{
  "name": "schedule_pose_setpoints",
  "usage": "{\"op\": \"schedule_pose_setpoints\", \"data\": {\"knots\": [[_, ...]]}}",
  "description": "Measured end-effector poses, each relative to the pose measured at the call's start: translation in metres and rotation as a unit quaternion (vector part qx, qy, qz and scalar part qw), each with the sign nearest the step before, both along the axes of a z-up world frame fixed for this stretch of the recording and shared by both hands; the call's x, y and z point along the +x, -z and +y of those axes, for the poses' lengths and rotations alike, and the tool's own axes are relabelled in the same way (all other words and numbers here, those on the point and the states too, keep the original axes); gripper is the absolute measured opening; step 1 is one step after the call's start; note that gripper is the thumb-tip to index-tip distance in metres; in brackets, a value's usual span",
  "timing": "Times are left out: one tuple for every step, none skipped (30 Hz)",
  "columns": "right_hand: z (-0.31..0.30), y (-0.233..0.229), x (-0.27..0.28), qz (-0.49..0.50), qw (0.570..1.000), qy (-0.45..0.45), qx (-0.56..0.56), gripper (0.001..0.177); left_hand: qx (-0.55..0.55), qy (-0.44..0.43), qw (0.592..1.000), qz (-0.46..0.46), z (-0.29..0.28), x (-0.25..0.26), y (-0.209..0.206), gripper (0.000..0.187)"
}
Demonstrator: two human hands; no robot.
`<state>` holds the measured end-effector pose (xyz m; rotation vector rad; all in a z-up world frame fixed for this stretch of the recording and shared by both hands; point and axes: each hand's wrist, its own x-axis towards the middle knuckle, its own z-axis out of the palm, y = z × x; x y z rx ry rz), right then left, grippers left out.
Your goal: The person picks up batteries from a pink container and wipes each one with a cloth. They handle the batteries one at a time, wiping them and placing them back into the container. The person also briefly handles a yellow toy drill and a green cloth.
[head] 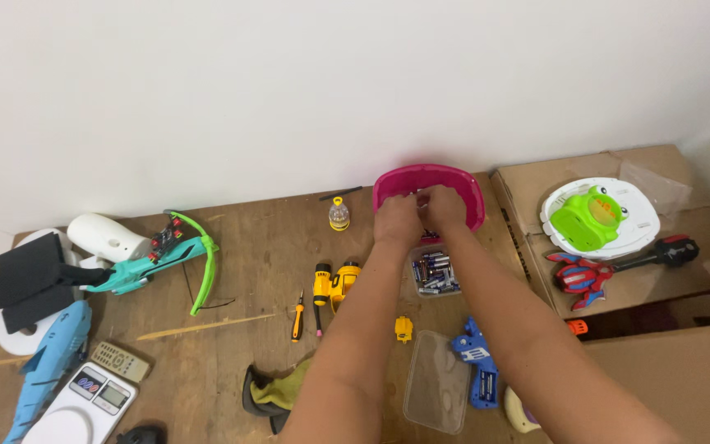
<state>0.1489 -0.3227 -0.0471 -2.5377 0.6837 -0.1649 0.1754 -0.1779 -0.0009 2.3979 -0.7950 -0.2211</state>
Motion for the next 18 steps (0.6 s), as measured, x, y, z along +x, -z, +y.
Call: {"op": "schedule_pose_setpoints", "data": {"knots": [[0.002,-0.009,-0.005,-0.025,1.000,0.001,0.004,0.022,0.010,-0.002,1.000,-0.004,0.001,-0.005,-0.007,0.029],[0.007,-0.016,-0.010,-0.047,0.999,0.000,0.011,0.020,0.023,-0.005,1.000,-0.005,0.006,-0.009,-0.013,0.030],[0.012,-0.022,-0.015,-0.070,0.997,0.000,0.018,0.019,0.012,-0.007,1.000,-0.013,0.010,-0.014,-0.018,0.031],[0.015,-0.028,-0.020,-0.074,0.997,-0.005,0.011,0.020,0.000,-0.007,1.000,-0.023,0.013,-0.021,-0.023,0.033],[0.018,-0.034,-0.024,-0.079,0.997,-0.010,0.004,0.020,-0.011,-0.008,0.999,-0.032,0.017,-0.026,-0.027,0.035],[0.020,-0.040,-0.031,-0.079,0.997,-0.014,-0.003,0.021,-0.018,-0.012,1.000,-0.018,0.020,-0.032,-0.031,0.037],[0.025,-0.044,-0.038,-0.094,0.995,-0.014,0.022,0.022,-0.025,-0.016,1.000,-0.004,0.024,-0.037,-0.034,0.039],[0.029,-0.050,-0.046,-0.110,0.993,-0.014,0.045,0.024,-0.033,-0.021,0.999,0.009,0.028,-0.044,-0.037,0.041],[0.034,-0.055,-0.055,-0.127,0.989,-0.015,0.069,0.026,-0.058,-0.043,0.997,0.029,0.033,-0.053,-0.039,0.036],[0.041,-0.060,-0.063,-0.147,0.983,0.000,0.108,0.026,-0.083,-0.066,0.993,0.047,0.037,-0.059,-0.041,0.031],[0.050,-0.063,-0.072,-0.167,0.975,0.015,0.146,0.026,-0.108,-0.088,0.988,0.066,0.042,-0.065,-0.042,0.027],[0.059,-0.066,-0.080,-0.186,0.964,0.030,0.186,0.025,-0.146,-0.105,0.981,0.069,0.046,-0.073,-0.042,0.026],[0.065,-0.071,-0.086,-0.211,0.964,0.018,0.162,0.024,-0.184,-0.121,0.973,0.071,0.049,-0.082,-0.040,0.025],[0.071,-0.075,-0.090,-0.235,0.962,0.007,0.138,0.023,-0.223,-0.137,0.962,0.074,0.052,-0.088,-0.038,0.025],[0.076,-0.079,-0.094,-0.259,0.959,-0.005,0.113,0.022,-0.223,-0.144,0.962,0.068,0.056,-0.092,-0.036,0.025],[0.084,-0.081,-0.099,-0.271,0.956,-0.016,0.107,0.021,-0.223,-0.151,0.961,0.061,0.060,-0.096,-0.032,0.025],[0.092,-0.082,-0.105,-0.284,0.953,-0.028,0.101,0.021,-0.222,-0.158,0.961,0.055,0.065,-0.100,-0.028,0.025],[0.100,-0.082,-0.111,-0.295,0.950,-0.042,0.094,0.021,-0.213,-0.165,0.961,0.057,0.070,-0.101,-0.023,0.025]]}}
